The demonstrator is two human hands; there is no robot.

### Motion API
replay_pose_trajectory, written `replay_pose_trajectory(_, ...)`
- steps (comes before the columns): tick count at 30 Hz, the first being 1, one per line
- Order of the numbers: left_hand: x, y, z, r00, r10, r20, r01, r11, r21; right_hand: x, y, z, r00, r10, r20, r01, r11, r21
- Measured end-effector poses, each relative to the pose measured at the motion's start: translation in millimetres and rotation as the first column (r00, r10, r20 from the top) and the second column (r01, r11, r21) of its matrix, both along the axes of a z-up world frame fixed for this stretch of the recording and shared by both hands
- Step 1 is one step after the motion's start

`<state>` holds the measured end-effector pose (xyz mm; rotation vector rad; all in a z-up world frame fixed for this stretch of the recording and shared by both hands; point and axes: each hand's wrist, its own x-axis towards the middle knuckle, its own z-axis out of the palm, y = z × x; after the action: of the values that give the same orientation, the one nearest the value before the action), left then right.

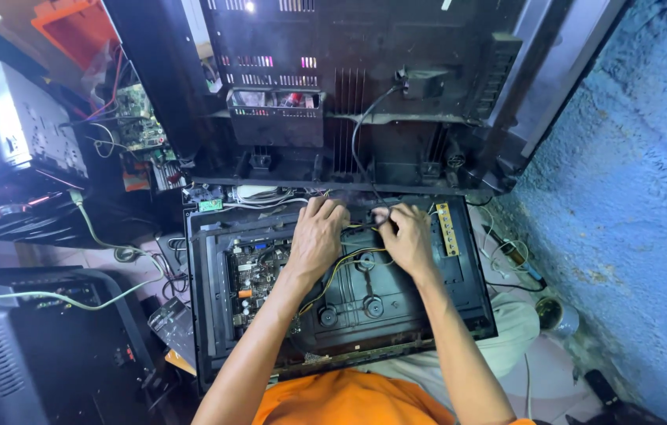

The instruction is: Connecting internal wiring and attaching the back cover of a television

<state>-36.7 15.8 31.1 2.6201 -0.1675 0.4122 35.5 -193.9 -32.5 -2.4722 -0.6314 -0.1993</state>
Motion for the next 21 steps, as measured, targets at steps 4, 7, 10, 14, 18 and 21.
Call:
replay_pose_trajectory(4, 2.6, 2.3, -8.4, 1.0, 0.003, 0.021, -0.003, 1.0, 0.01, -3.6, 9.9, 21.0, 0.998, -0.004, 0.07, -0.006, 0.988, 0.155)
replay_pose_trajectory(7, 3.9, 1.4, -7.5, 1.0, -0.008, 0.022, 0.009, 1.0, -0.005, -2.3, 9.1, 18.0, 0.995, -0.029, 0.096, 0.011, 0.984, 0.175)
replay_pose_trajectory(10, 5.4, 0.4, -12.7, 1.0, 0.005, 0.017, -0.005, 1.0, 0.006, -3.6, 10.0, 24.6, 0.995, -0.015, 0.094, 0.004, 0.992, 0.124)
replay_pose_trajectory(14, 4.7, 0.2, -18.4, 0.999, 0.012, 0.039, -0.012, 1.0, 0.013, -9.0, 15.2, 44.1, 0.999, -0.031, 0.019, 0.029, 0.995, 0.097)
replay_pose_trajectory(18, 7.5, -0.4, -25.6, 0.998, 0.015, 0.058, -0.016, 0.999, 0.03, -5.5, 13.8, 40.4, 0.999, -0.038, 0.009, 0.037, 0.991, 0.125)
replay_pose_trajectory(21, 7.7, -1.1, -28.9, 0.998, 0.024, 0.056, -0.027, 0.998, 0.051, -7.7, 11.8, 42.1, 1.0, -0.006, -0.026, 0.012, 0.974, 0.227)
